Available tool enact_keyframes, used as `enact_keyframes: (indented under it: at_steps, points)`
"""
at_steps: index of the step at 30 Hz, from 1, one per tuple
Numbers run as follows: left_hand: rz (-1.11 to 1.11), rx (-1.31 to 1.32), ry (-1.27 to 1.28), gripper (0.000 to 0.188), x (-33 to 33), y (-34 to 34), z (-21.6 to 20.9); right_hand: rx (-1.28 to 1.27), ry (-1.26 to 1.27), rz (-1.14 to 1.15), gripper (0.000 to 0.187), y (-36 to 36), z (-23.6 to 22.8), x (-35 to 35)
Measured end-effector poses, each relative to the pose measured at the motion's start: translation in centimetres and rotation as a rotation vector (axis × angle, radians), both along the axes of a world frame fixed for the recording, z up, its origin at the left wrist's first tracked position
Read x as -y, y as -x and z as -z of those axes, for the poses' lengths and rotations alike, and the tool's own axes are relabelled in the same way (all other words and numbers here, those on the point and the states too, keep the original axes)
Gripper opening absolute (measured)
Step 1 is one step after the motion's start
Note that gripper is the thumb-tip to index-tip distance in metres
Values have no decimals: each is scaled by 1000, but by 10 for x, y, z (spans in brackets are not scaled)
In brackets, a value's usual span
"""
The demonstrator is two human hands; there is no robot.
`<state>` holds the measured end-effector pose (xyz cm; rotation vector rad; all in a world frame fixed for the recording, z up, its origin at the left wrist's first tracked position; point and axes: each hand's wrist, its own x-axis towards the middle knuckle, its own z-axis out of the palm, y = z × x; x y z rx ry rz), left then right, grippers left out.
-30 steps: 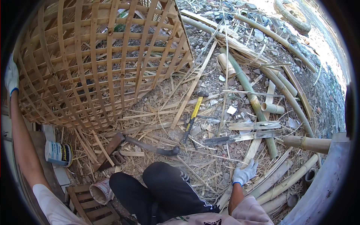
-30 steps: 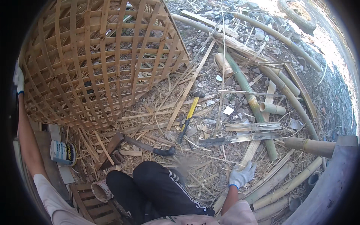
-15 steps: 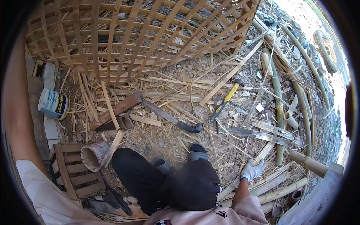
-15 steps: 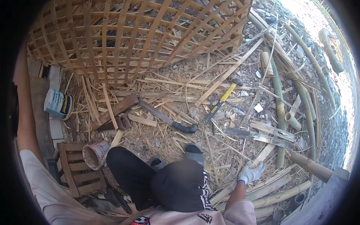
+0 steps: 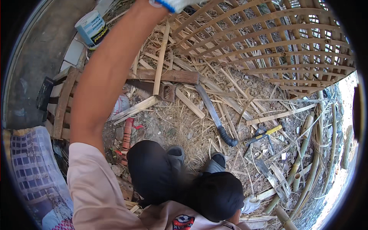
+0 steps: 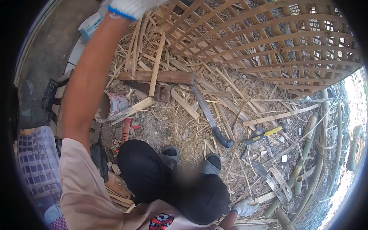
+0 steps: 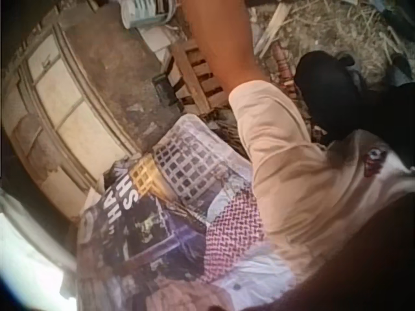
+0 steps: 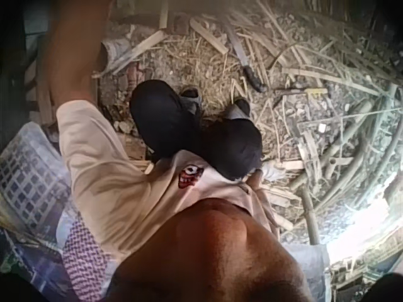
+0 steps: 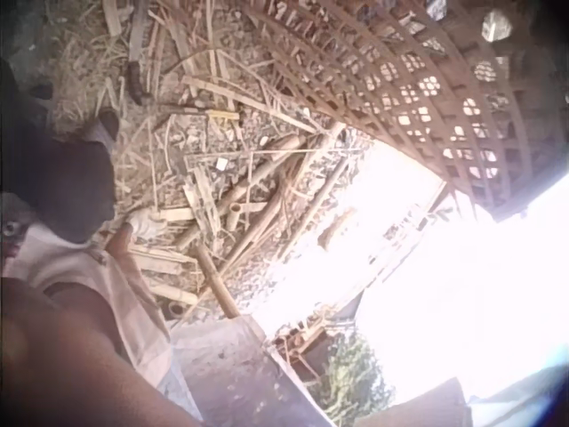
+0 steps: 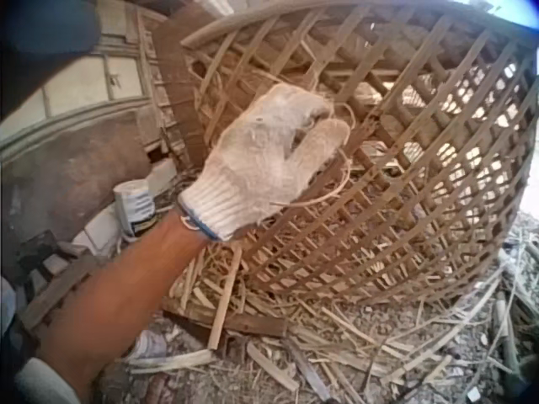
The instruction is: The person builds a bamboo structure by cutting bamboo strips with a knife, hammering bamboo pieces onto a lattice frame, and fitting bamboo poles and strips onto the structure by hand.
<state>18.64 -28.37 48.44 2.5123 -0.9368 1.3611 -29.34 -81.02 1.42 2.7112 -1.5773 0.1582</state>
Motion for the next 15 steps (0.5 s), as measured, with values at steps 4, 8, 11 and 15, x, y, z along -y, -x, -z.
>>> enact_keyframes:
  at_steps: [4, 8, 11, 15]
  points:
    - [-181, -966, 238, 30, -64, 132, 219, -1, -17, -44, 65, -14, -9, 2]
    - [-364, -1126, 503, 21, -72, 259, 349, -14, -25, -40, 69, 8, -10, 15]
    - [-439, -1146, 712, 19, -46, 311, 374, -65, -283, -85, 74, 6, -38, 38]
    - [-486, -1213, 877, 19, -26, 332, 384, -803, -581, -243, 69, -71, -130, 62]
